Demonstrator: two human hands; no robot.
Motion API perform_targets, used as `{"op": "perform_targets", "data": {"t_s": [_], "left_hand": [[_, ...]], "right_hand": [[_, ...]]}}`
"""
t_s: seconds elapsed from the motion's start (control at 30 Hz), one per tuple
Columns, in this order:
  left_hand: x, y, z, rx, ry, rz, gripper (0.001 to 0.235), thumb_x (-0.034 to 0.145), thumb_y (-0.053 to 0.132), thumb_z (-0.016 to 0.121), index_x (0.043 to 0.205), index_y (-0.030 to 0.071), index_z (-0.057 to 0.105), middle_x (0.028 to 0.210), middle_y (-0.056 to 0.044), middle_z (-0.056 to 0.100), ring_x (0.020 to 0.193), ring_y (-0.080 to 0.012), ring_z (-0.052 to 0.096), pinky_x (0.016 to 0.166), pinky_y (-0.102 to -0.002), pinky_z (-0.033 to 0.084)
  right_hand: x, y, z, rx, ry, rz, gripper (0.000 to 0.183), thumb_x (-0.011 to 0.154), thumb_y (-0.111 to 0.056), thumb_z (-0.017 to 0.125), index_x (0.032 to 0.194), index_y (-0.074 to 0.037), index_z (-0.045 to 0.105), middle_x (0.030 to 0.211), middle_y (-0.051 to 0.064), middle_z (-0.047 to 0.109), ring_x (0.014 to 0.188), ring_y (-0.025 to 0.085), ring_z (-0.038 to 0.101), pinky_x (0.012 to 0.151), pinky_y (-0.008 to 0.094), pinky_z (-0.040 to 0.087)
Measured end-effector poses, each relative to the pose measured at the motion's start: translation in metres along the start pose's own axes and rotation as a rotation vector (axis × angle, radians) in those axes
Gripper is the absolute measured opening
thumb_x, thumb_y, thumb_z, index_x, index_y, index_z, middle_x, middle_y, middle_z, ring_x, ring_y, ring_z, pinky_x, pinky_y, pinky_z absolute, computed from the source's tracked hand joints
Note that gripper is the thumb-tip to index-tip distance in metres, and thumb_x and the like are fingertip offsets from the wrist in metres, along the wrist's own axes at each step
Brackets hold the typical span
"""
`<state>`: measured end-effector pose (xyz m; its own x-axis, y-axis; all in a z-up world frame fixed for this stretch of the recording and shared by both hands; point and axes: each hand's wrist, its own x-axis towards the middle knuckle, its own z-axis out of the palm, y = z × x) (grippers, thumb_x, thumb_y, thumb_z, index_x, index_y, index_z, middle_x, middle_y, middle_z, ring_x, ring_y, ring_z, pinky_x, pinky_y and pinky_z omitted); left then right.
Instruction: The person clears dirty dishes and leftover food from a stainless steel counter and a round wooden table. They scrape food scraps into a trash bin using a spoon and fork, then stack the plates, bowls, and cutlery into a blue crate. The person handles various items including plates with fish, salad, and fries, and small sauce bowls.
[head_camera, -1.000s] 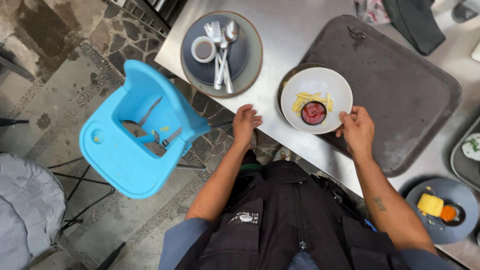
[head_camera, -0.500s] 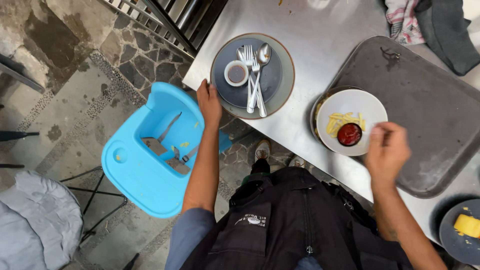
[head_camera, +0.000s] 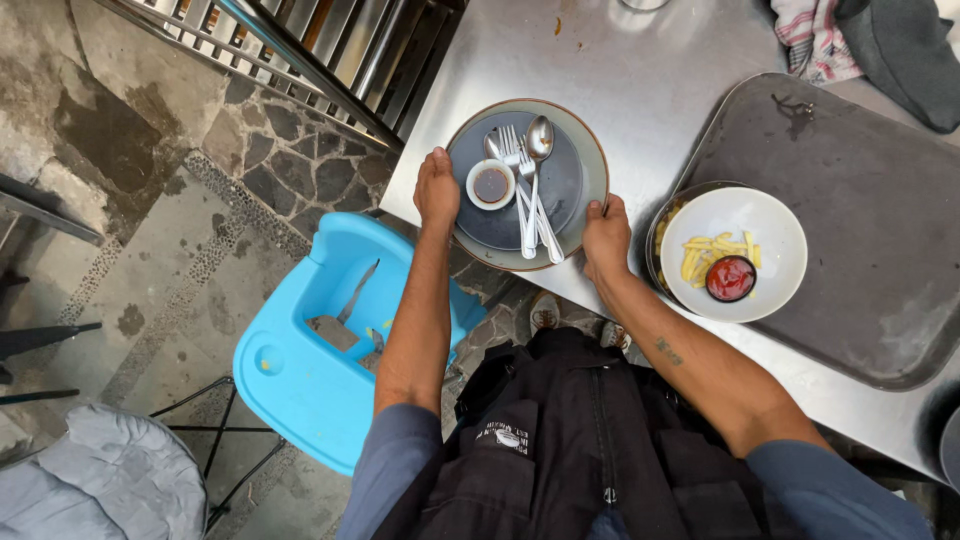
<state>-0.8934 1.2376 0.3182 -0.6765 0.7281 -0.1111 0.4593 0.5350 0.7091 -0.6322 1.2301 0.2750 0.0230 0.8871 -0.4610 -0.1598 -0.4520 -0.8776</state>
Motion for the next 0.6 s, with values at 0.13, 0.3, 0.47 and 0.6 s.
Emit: {"op": "perform_targets", "data": {"t_s": [0.13,0.3,0.47,0.6], "left_hand": [[-0.024,0.006,-0.002,-0.224,-0.063,-0.130,0.060,0.104,0.052,0.033,0.133,0.007,0.061,0.134,-0.015,0.062,0.127,-0.0321,0.055,0.107,-0.042,0.039],[-0.028,0.013,0.002,-0.457,-0.019,-0.138,0.057,0.104,0.048,0.040,0.132,0.002,0.061,0.132,-0.016,0.065,0.123,-0.0283,0.059,0.106,-0.039,0.042],[-0.010,0.005,0.017,-0.473,0.065,-0.183,0.054,0.103,0.045,0.045,0.125,0.001,0.065,0.126,-0.015,0.068,0.118,-0.0276,0.061,0.103,-0.038,0.043],[0.022,-0.016,0.037,-0.478,0.147,-0.042,0.057,0.103,0.045,0.041,0.116,0.000,0.074,0.119,-0.015,0.073,0.112,-0.0275,0.065,0.100,-0.036,0.046]], "right_hand": [[-0.014,-0.004,0.004,-0.170,0.116,-0.073,0.024,0.103,-0.012,0.051,0.125,-0.001,0.054,0.115,0.017,0.070,0.101,0.023,0.066,0.086,0.037,0.052],[-0.010,-0.006,-0.003,-0.266,0.082,-0.134,0.030,0.099,-0.006,0.052,0.129,0.000,0.052,0.117,0.022,0.068,0.106,0.031,0.068,0.091,0.042,0.051],[-0.009,-0.015,-0.005,-0.450,0.071,-0.242,0.045,0.090,-0.003,0.057,0.134,-0.001,0.051,0.117,0.026,0.066,0.107,0.037,0.065,0.094,0.045,0.050],[-0.028,-0.017,-0.006,-0.490,0.056,-0.232,0.041,0.091,-0.002,0.057,0.132,0.001,0.056,0.117,0.027,0.066,0.106,0.038,0.064,0.096,0.044,0.049]]}}
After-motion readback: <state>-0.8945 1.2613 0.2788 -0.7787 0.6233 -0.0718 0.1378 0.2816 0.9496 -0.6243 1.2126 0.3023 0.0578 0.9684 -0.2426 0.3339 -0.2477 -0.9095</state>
